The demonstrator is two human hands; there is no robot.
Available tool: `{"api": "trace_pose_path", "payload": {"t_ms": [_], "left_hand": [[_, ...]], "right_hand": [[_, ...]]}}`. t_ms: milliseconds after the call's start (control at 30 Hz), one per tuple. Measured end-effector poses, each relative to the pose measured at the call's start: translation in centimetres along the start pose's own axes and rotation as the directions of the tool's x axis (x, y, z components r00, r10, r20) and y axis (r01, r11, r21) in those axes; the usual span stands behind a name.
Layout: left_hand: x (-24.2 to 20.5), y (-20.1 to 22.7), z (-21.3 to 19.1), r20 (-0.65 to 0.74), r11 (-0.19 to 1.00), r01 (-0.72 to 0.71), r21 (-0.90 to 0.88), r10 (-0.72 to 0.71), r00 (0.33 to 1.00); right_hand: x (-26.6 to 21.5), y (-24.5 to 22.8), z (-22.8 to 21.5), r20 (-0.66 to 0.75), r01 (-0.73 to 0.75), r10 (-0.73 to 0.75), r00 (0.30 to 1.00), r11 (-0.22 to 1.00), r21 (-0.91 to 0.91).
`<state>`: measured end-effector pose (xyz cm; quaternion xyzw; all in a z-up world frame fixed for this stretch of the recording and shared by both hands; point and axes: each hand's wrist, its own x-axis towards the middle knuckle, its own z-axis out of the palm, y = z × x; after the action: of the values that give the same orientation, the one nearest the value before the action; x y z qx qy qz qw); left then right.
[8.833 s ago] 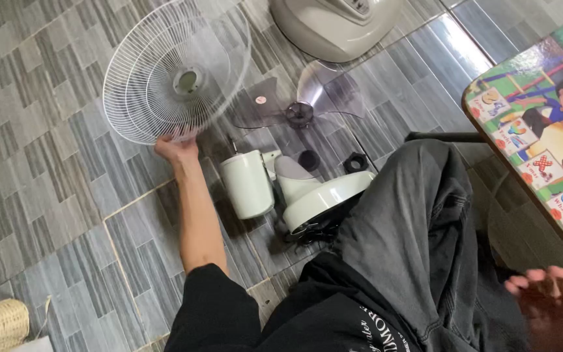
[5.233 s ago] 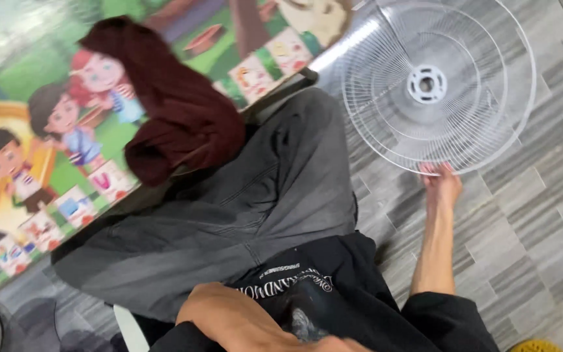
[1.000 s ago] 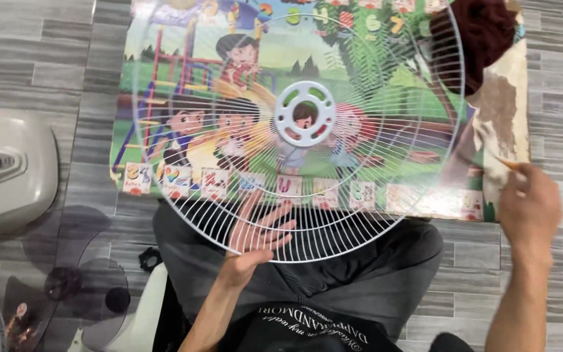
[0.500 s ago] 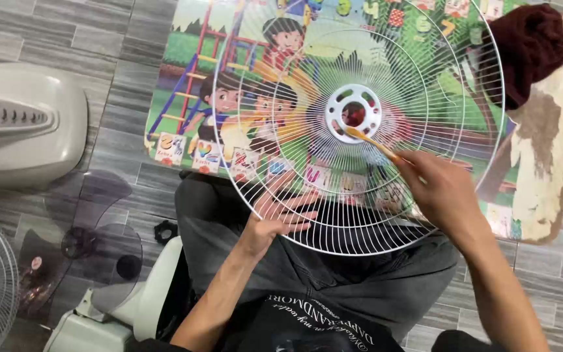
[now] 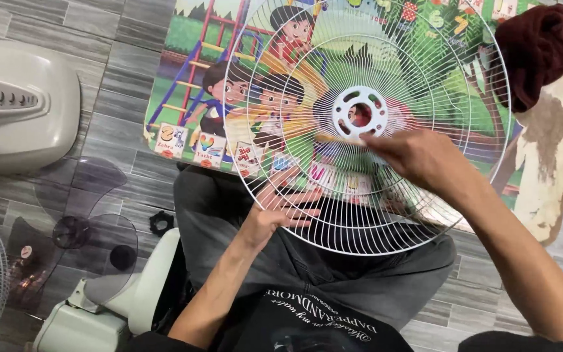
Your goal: Cleaning a metal fan guard using a small brush to remove dust.
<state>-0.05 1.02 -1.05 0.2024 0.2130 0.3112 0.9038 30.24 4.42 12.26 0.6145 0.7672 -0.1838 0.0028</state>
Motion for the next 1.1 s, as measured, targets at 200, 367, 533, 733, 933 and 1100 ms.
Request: {"api": "trace_pose_path", "payload": {"t_ms": [200, 367, 533, 733, 933, 1100], "left_hand": [[-0.1, -0.1, -0.1, -0.020, 1.000, -0.007, -0.018, 0.007, 1.000], [0.1, 0.0, -0.6, -0.028, 0.998, 0.050, 0.046, -0.049, 0.998], [0.0, 0.9, 0.4, -0.061, 0.997, 0.062, 0.050, -0.059, 0.996], [0.3, 0.6, 0.2, -0.073, 0.996, 0.067, 0.050, -0.063, 0.995], [-0.4, 1.8, 1.4, -0.033, 0.992, 0.024, 0.120, -0.020, 0.999], [-0.4, 1.0, 0.4, 0.007, 0.994, 0.020, 0.103, -0.021, 1.000]], "right_hand": [[5.1, 6.0, 3.8, -0.229, -0.082, 0.048, 0.972, 0.987, -0.140], [2.0, 1.7, 1.2, -0.077, -0.092, 0.099, 0.992, 0.991, 0.094], [4.0, 5.9, 4.1, -0.221, -0.215, 0.188, 0.957, 0.971, -0.104], [5.9, 2.5, 4.1, -0.148, -0.247, 0.244, 0.958, 0.969, -0.004], [7.7, 0.1, 2.8, -0.242, -0.190, 0.197, 0.950, 0.980, 0.051], [8.9, 1.7, 4.2, -0.378, -0.169, 0.145, 0.915, 0.985, -0.033]]}}
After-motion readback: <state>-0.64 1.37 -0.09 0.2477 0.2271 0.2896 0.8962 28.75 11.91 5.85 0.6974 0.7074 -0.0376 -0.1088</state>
